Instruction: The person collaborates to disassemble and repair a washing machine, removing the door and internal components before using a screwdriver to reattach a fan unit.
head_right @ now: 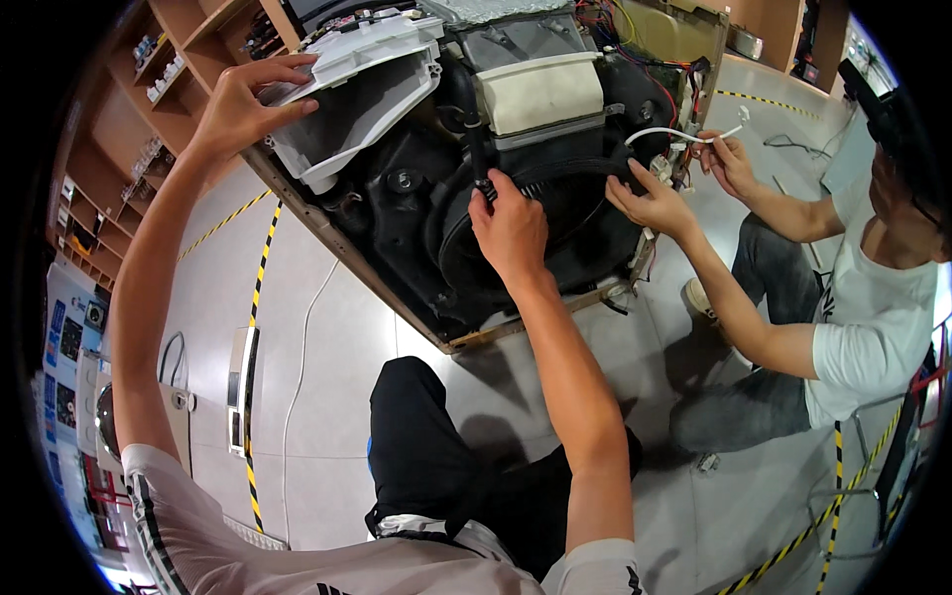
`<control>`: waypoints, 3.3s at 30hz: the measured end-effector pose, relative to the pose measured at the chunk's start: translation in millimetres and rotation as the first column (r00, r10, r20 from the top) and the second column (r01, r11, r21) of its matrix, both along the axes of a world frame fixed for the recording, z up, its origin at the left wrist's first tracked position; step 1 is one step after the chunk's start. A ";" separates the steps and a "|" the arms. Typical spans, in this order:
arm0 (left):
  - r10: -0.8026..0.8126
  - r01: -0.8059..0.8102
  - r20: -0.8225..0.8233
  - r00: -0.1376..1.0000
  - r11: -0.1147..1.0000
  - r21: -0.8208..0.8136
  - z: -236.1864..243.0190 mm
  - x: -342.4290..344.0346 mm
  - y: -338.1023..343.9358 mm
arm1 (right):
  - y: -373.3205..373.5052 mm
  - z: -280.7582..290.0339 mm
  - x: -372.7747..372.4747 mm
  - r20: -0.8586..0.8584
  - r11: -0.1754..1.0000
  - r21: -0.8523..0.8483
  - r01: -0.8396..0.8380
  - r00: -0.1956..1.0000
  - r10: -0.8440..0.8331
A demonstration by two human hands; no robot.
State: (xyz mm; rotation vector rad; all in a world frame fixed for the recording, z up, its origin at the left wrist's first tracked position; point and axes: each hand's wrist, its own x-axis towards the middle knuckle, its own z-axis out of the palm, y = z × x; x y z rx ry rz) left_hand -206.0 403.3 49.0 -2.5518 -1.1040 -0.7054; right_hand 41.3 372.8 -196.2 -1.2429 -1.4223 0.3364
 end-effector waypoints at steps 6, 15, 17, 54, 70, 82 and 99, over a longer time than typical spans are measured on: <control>0.038 -0.039 -0.023 0.999 0.999 -0.023 0.8 -0.5 -3.5 | -12.3 10.3 7.7 -0.183 0.971 -0.130 -0.203 0.967 0.177; 0.052 -0.057 -0.084 0.995 0.997 -0.057 5.1 6.5 -6.8 | -1.2 -4.5 6.3 0.083 1.000 -0.029 0.004 0.997 -0.001; 0.056 -0.065 -0.106 0.993 0.995 -0.079 6.9 8.4 -8.0 | -2.3 -2.6 8.5 0.102 0.999 -0.040 0.016 0.995 -0.012; 0.000 0.013 -0.141 0.990 0.996 0.091 -0.5 -5.0 3.6 | -19.2 -13.1 -19.8 -0.272 0.995 -0.027 -0.091 0.959 0.080; 0.010 -0.010 -0.089 0.996 1.000 0.000 -0.1 1.7 -5.2 | -27.7 -21.9 -24.5 -0.307 0.989 -0.001 -0.148 0.941 0.140; 0.094 -0.090 -0.129 0.987 0.995 0.040 15.3 -3.6 -18.6 | -89.7 -107.4 -12.8 -0.550 0.973 -0.137 -0.187 0.831 0.082; -0.010 -0.002 -0.076 0.997 0.988 -0.156 -0.5 -3.5 17.0 | -192.3 -279.4 61.5 -0.685 0.740 -0.619 -0.261 0.641 -0.347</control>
